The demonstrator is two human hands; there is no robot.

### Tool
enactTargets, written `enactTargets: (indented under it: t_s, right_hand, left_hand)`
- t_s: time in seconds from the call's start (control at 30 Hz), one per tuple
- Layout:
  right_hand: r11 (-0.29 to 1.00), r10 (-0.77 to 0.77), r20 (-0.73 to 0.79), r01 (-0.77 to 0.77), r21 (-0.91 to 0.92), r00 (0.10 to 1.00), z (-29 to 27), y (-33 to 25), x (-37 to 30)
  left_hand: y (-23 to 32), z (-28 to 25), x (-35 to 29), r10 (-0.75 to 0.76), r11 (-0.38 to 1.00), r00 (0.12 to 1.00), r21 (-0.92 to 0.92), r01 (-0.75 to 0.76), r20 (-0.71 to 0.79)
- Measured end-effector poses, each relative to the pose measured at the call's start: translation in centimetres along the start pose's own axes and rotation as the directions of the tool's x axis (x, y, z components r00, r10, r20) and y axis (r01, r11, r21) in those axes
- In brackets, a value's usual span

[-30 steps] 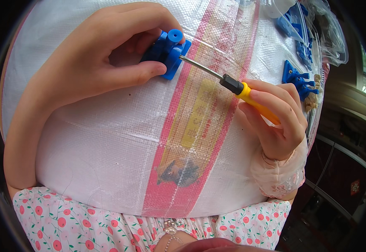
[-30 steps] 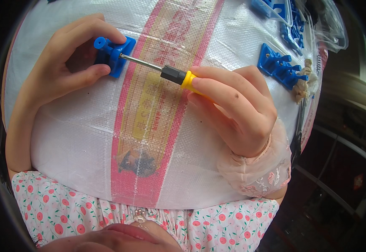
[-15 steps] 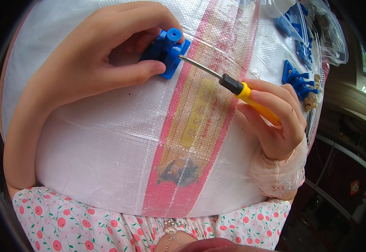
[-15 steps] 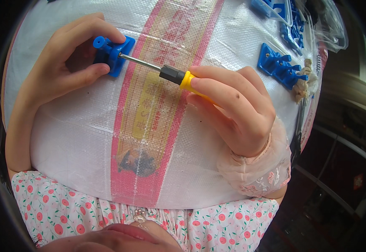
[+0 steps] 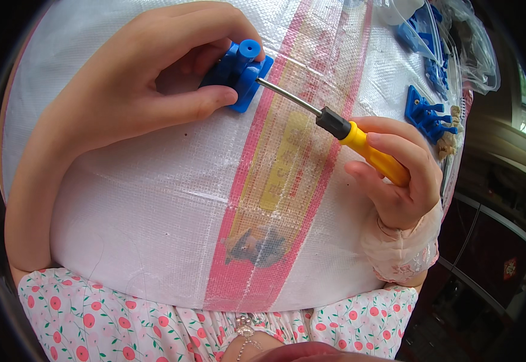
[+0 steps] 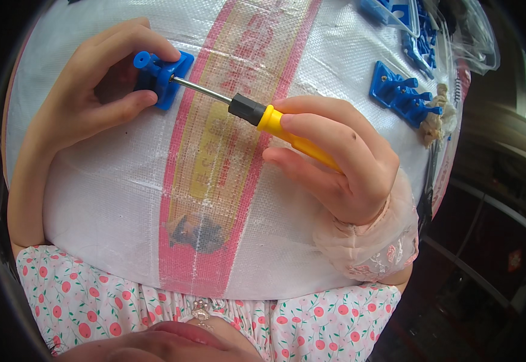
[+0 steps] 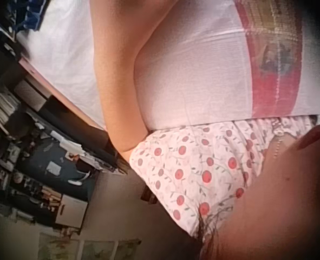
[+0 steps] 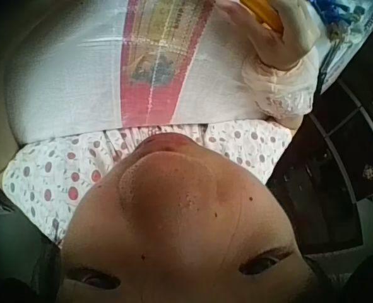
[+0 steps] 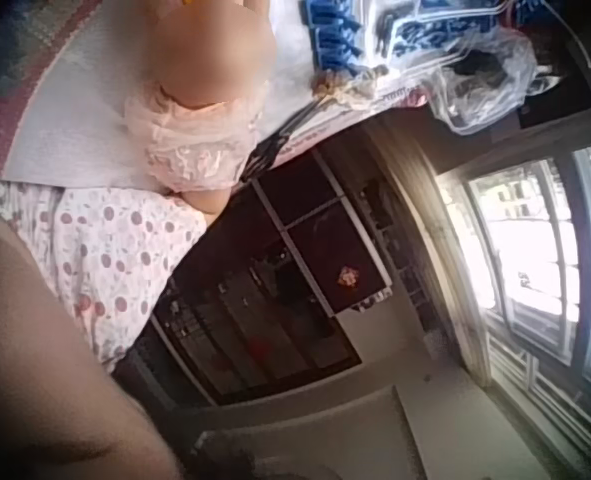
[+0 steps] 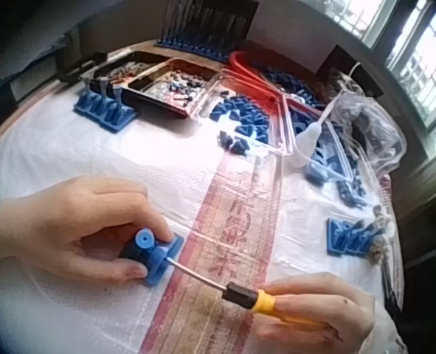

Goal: Assembling small blue plastic components using a screwdriver.

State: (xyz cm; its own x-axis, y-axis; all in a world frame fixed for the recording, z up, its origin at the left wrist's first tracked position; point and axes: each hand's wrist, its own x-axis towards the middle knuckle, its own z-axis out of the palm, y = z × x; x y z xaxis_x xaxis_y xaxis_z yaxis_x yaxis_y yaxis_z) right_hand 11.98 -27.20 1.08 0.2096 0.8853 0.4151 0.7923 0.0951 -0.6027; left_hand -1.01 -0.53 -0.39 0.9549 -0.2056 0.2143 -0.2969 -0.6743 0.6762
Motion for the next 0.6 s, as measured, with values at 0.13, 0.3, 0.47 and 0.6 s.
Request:
enactTargets:
  t_s: [0.13, 0.3, 0.47, 0.6]
  right_hand:
    - [0.998, -0.008, -0.014, 0.007, -0.062, 1.0, 0.12, 0.12, -0.11]
    - [0.997, 0.018, -0.055, -0.022, -0.08, 0.998, 0.53, 0.23, -0.44]
    - [0.993, 0.033, -0.093, -0.043, -0.107, 0.995, 0.35, 0.44, -0.45]
    - [0.984, 0.153, -0.172, -0.165, -0.062, 0.973, 0.53, 0.34, -0.56]
  left_hand:
    - [0.01, -0.05, 0.08, 0.023, 1.0, 1.0, 0.013, -0.023, -0.002]
    - [-0.02, -0.03, 0.09, 0.03, 1.0, 1.0, 0.008, -0.03, -0.002]
    - [0.03, -0.06, -0.06, 0.004, 1.0, 1.0, 0.005, -0.003, -0.03]
    - [0.3, -0.3, 0.13, -0.004, 1.0, 1.0, 0.012, 0.004, -0.015]
